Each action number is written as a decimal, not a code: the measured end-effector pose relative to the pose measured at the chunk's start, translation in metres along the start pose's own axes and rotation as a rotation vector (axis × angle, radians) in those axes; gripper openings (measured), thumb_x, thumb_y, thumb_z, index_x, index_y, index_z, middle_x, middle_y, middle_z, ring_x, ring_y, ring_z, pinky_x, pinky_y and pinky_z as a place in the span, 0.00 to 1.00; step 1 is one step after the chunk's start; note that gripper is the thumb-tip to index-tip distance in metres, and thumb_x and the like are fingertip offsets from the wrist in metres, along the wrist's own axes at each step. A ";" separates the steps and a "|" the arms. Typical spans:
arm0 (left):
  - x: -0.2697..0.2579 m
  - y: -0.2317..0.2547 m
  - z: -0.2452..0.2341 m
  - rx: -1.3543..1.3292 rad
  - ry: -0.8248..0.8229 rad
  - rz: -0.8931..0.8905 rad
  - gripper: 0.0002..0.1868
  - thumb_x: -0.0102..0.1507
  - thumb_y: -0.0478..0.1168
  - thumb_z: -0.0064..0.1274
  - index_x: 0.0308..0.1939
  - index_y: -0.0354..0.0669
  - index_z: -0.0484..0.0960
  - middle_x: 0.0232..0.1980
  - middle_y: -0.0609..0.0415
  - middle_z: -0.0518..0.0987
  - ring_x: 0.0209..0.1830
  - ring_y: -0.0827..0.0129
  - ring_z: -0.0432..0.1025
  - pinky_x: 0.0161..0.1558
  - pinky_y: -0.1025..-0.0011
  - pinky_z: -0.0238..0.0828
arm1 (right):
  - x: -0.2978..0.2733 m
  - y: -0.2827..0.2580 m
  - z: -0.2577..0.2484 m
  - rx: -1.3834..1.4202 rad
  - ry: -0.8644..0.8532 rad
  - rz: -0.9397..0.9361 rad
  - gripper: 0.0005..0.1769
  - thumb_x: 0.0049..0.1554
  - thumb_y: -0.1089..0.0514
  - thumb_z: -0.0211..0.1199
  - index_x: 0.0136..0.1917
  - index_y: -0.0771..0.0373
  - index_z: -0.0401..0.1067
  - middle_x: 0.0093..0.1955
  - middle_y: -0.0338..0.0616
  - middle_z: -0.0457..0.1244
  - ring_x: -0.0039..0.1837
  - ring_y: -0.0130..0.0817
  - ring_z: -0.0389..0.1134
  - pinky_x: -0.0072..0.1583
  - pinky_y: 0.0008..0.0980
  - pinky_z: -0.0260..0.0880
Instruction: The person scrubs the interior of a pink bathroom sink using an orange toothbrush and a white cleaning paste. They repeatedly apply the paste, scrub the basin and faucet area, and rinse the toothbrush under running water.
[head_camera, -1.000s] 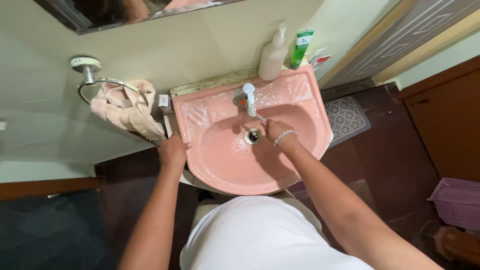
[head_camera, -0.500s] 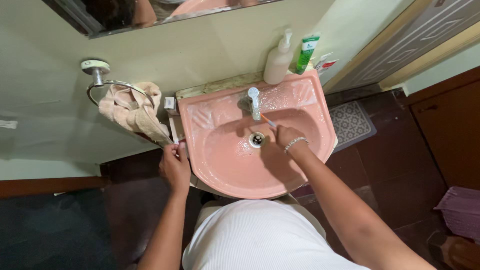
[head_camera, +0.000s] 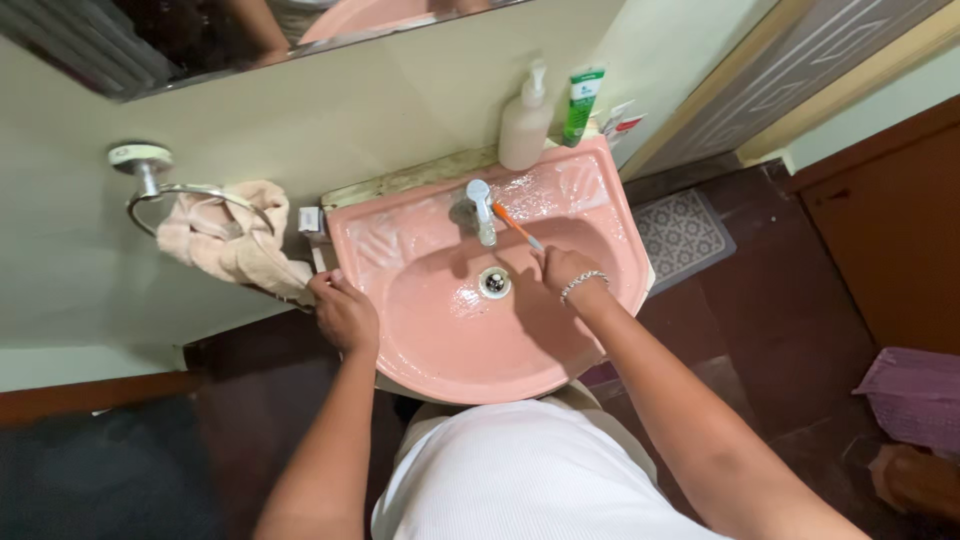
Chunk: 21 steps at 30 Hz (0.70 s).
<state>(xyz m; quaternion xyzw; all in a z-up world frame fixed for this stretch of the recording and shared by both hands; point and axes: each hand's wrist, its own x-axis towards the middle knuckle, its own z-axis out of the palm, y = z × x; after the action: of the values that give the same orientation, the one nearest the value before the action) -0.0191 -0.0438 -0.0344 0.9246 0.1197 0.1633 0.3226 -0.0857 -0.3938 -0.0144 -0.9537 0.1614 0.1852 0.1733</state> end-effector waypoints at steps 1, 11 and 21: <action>0.002 0.003 -0.001 0.055 -0.038 -0.019 0.14 0.75 0.46 0.40 0.53 0.39 0.68 0.43 0.35 0.80 0.40 0.36 0.75 0.39 0.45 0.69 | 0.007 -0.002 0.003 0.004 0.000 -0.036 0.28 0.66 0.38 0.44 0.51 0.62 0.74 0.43 0.60 0.70 0.47 0.59 0.72 0.52 0.55 0.70; 0.000 0.015 0.001 0.209 0.024 -0.082 0.15 0.75 0.50 0.40 0.53 0.43 0.70 0.40 0.37 0.82 0.36 0.36 0.76 0.33 0.42 0.68 | -0.003 0.020 0.003 0.125 -0.031 -0.029 0.30 0.68 0.40 0.42 0.49 0.65 0.75 0.43 0.64 0.69 0.49 0.62 0.71 0.55 0.57 0.69; -0.008 0.020 0.008 0.310 0.063 -0.111 0.13 0.73 0.48 0.41 0.53 0.45 0.73 0.37 0.38 0.83 0.34 0.35 0.76 0.33 0.41 0.69 | -0.001 0.044 0.025 -0.020 -0.021 -0.124 0.22 0.66 0.47 0.44 0.54 0.64 0.73 0.46 0.66 0.69 0.50 0.63 0.72 0.54 0.56 0.69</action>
<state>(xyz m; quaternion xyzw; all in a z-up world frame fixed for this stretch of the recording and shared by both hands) -0.0215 -0.0656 -0.0294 0.9497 0.2043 0.1538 0.1807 -0.1108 -0.4232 -0.0477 -0.9615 0.0983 0.1859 0.1769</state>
